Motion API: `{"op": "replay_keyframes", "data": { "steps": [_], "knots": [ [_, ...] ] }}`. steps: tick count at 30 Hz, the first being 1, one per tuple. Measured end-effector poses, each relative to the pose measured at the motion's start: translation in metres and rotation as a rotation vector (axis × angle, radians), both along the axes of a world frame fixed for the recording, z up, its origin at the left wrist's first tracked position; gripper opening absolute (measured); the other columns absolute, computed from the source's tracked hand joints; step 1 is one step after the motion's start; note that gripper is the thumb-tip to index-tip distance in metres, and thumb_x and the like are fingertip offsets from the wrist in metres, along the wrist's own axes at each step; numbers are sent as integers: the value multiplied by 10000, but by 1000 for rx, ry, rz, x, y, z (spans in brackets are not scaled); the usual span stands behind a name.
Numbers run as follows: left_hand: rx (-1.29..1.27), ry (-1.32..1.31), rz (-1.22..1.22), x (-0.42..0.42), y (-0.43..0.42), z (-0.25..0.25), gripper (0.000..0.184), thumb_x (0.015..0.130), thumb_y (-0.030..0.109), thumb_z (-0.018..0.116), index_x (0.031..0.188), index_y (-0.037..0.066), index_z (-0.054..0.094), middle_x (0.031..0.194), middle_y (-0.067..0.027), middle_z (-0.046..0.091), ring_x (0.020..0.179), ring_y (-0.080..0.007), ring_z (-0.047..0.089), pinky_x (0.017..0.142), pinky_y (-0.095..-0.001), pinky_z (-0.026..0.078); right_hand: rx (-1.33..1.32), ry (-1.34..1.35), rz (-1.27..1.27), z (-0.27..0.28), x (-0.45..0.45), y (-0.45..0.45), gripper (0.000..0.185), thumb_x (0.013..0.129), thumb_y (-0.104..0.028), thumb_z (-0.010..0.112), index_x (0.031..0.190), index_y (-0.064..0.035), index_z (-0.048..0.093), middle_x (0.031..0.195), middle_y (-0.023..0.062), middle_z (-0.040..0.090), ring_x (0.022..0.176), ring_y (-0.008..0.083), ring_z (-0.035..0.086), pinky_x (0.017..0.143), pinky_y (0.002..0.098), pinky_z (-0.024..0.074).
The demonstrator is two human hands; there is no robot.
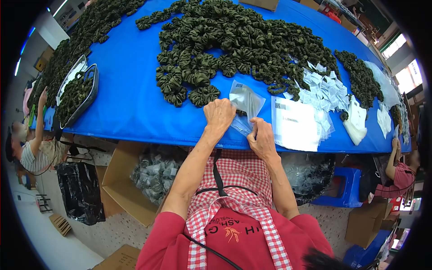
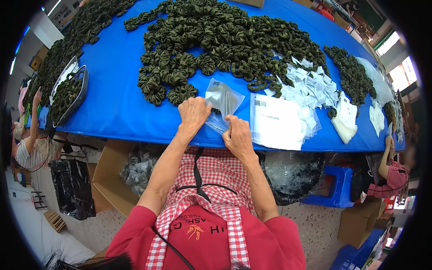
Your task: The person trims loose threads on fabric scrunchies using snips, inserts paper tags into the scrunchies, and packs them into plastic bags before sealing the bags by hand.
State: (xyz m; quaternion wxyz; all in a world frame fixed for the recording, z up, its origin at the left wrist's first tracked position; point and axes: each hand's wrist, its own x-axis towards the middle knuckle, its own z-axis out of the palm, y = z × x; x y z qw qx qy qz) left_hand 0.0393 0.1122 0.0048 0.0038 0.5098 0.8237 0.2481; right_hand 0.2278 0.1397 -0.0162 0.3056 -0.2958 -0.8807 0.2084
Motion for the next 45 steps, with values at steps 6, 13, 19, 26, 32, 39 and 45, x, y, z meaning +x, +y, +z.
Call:
{"op": "replay_keyframes", "data": {
  "steps": [6,13,19,26,32,39,45],
  "knots": [
    [-22,-228,-71,1,-33,22,335,839,359,648,825,43,760,677,-151,691,702,-341,695,662,-431,543,275,-75,-233,64,-11,-1,508,722,-192,767,1178,-90,568,927,76,581,883,280,552,817,424,426],
    [-150,-762,-147,-8,-57,7,351,905,326,602,869,16,763,672,-90,698,616,-176,645,592,-335,491,464,-195,-38,27,-57,45,227,786,-60,628,1003,-107,583,883,59,539,882,235,581,741,360,499],
    [-194,-830,-205,-13,-65,0,368,896,305,618,828,-35,741,632,-89,667,593,-138,601,593,-316,493,440,-181,8,14,-54,46,255,770,-53,651,1011,-107,588,847,62,538,783,230,590,664,351,518],
    [-186,-1115,-168,-11,-80,11,287,877,232,650,940,-36,734,752,-80,695,588,-111,593,575,-264,530,291,-44,74,49,-36,-9,206,782,-77,700,982,-95,655,832,39,589,786,219,613,650,337,523],
    [-56,-1104,-170,-8,-78,-3,255,922,194,613,960,-30,728,781,-55,688,616,-90,614,576,-242,547,210,-44,33,21,-43,-18,138,795,-144,726,928,-106,723,851,19,654,792,199,615,650,325,527],
    [-88,-1020,-225,-4,-76,-7,285,938,174,555,989,-53,719,767,-91,699,637,-124,659,609,-263,564,153,-22,32,20,-45,-20,124,790,-145,732,908,-105,733,831,14,662,786,195,609,648,323,524],
    [-36,-1153,-209,-3,-69,-11,313,937,223,577,933,-50,729,722,-98,696,630,-129,664,591,-243,544,134,40,42,19,-44,-21,69,778,-115,733,834,-99,697,806,18,642,763,208,592,619,338,497]
  ]
}}
